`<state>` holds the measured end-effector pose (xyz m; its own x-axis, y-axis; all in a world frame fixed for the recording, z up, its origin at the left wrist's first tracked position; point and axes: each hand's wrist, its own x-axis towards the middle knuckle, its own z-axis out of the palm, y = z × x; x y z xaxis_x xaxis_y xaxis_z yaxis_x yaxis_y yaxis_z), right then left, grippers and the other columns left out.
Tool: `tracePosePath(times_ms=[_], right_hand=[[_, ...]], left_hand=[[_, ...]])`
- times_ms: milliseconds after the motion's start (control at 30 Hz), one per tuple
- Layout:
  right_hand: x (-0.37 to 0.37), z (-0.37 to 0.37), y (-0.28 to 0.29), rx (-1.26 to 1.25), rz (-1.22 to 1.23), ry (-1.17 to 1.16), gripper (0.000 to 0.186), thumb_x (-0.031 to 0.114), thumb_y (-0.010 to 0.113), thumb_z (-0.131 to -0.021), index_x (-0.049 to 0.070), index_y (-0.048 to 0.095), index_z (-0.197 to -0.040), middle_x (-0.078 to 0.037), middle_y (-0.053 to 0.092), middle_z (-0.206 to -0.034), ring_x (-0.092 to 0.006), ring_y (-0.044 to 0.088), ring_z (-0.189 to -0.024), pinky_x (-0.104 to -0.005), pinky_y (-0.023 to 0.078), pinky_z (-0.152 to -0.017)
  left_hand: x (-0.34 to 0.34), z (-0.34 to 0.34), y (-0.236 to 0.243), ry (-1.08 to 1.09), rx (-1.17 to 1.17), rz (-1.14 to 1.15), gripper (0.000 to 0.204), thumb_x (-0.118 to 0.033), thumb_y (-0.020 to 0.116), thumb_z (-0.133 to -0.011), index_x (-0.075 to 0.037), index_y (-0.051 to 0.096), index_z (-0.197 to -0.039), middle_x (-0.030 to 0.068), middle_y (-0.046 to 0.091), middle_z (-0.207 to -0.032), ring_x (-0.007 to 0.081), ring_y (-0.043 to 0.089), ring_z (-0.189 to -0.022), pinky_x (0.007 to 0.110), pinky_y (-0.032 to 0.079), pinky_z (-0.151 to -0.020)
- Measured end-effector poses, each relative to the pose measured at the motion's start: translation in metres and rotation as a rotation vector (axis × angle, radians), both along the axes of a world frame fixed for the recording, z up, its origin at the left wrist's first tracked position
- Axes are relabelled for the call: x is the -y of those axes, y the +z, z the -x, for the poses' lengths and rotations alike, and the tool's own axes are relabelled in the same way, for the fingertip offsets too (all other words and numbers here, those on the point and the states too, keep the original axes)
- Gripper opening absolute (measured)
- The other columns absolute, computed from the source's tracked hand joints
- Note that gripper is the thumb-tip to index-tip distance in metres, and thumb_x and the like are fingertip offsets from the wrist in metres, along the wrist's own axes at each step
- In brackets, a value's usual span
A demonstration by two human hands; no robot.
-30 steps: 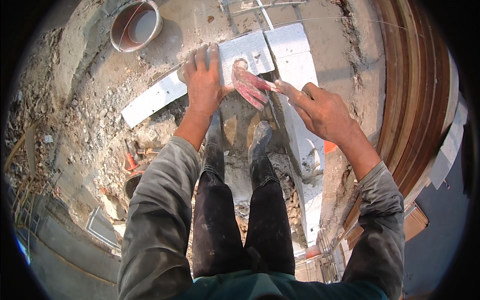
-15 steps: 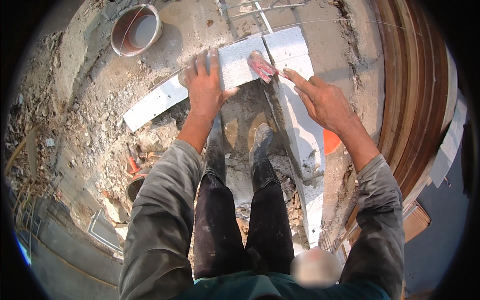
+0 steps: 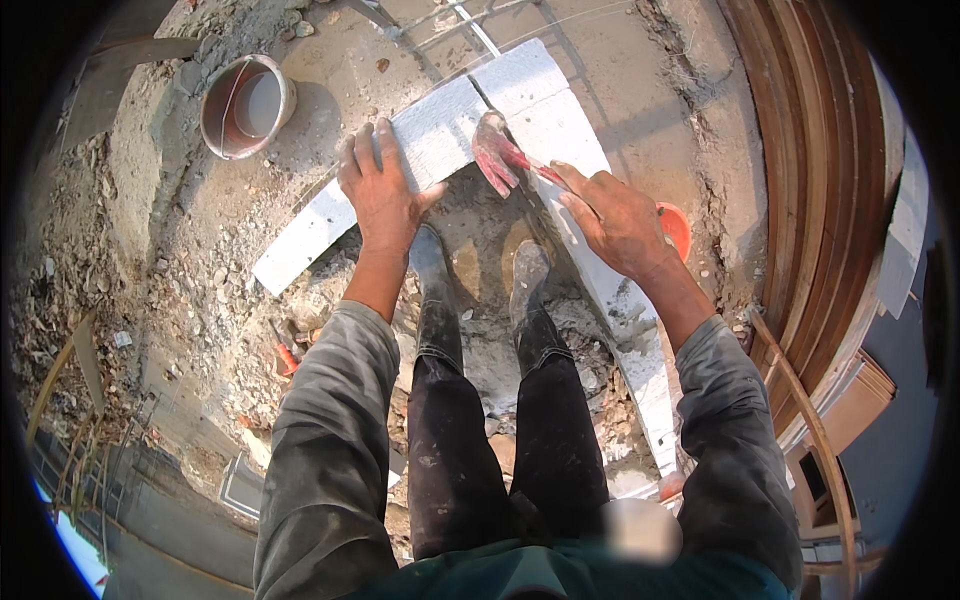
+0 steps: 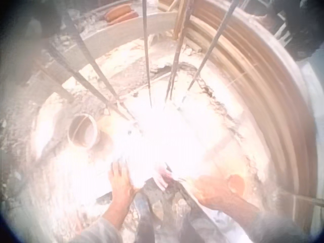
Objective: The person scoops mortar from a bucket with a trowel and spreads it onto a low wall. They then pick up a white block, place it on the mortar, and tap it into position with a hammer. The person repeats this process, adding more mortar and blocks to extend the wall.
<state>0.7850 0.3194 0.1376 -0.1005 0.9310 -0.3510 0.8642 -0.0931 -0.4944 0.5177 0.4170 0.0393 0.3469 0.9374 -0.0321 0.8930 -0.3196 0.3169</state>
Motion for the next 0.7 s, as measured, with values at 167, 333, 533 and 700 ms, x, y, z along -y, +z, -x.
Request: tracePosePath(times_ms=[167, 333, 533, 700], right_hand=[[0.126, -0.010, -0.009, 0.066, -0.210, -0.295, 0.040, 0.023, 0.067, -0.087, 0.015, 0.063, -0.125, -0.006, 0.053, -0.083, -0.0236, 0.055, -0.074, -0.0375, 0.046, -0.066], [0.188, -0.024, -0.032, 0.130, -0.140, -0.492, 0.040, 0.024, 0.067, -0.086, 0.013, 0.063, -0.124, -0.009, 0.053, -0.090, -0.0265, 0.054, -0.081, -0.0386, 0.045, -0.072], [0.238, -0.102, -0.070, -0.151, -0.261, -1.151, 0.023, 0.020, 0.065, -0.089, 0.005, 0.068, -0.105, -0.015, 0.061, -0.100, -0.0297, 0.060, -0.091, -0.0381, 0.048, -0.082], [0.337, -0.210, -0.239, -0.056, 0.397, -1.116, 0.031, 0.022, 0.055, -0.091, 0.002, 0.062, -0.114, -0.020, 0.065, -0.106, -0.0315, 0.065, -0.091, -0.0399, 0.051, -0.083]], left_hand=[[0.005, 0.005, -0.001, -0.096, -0.010, -0.044, 0.111, -0.047, 0.086, -0.059, -0.002, 0.033, -0.145, 0.0227, 0.036, -0.143, 0.0434, 0.031, -0.133, 0.053, 0.027, -0.111], [0.014, 0.007, -0.003, -0.108, -0.159, -0.065, 0.111, -0.052, 0.082, -0.067, -0.007, 0.025, -0.151, 0.0219, 0.025, -0.153, 0.0444, 0.024, -0.139, 0.059, 0.024, -0.111], [0.098, -0.007, 0.041, -0.089, -0.054, -0.024, 0.083, -0.039, 0.061, -0.091, -0.004, 0.017, -0.153, 0.0271, 0.023, -0.150, 0.0432, 0.026, -0.137, 0.054, 0.026, -0.112], [0.191, 0.039, 0.022, -0.054, -0.283, 0.255, 0.080, -0.048, 0.057, -0.093, -0.004, 0.025, -0.151, 0.0278, 0.028, -0.148, 0.0448, 0.029, -0.135, 0.055, 0.027, -0.110]])
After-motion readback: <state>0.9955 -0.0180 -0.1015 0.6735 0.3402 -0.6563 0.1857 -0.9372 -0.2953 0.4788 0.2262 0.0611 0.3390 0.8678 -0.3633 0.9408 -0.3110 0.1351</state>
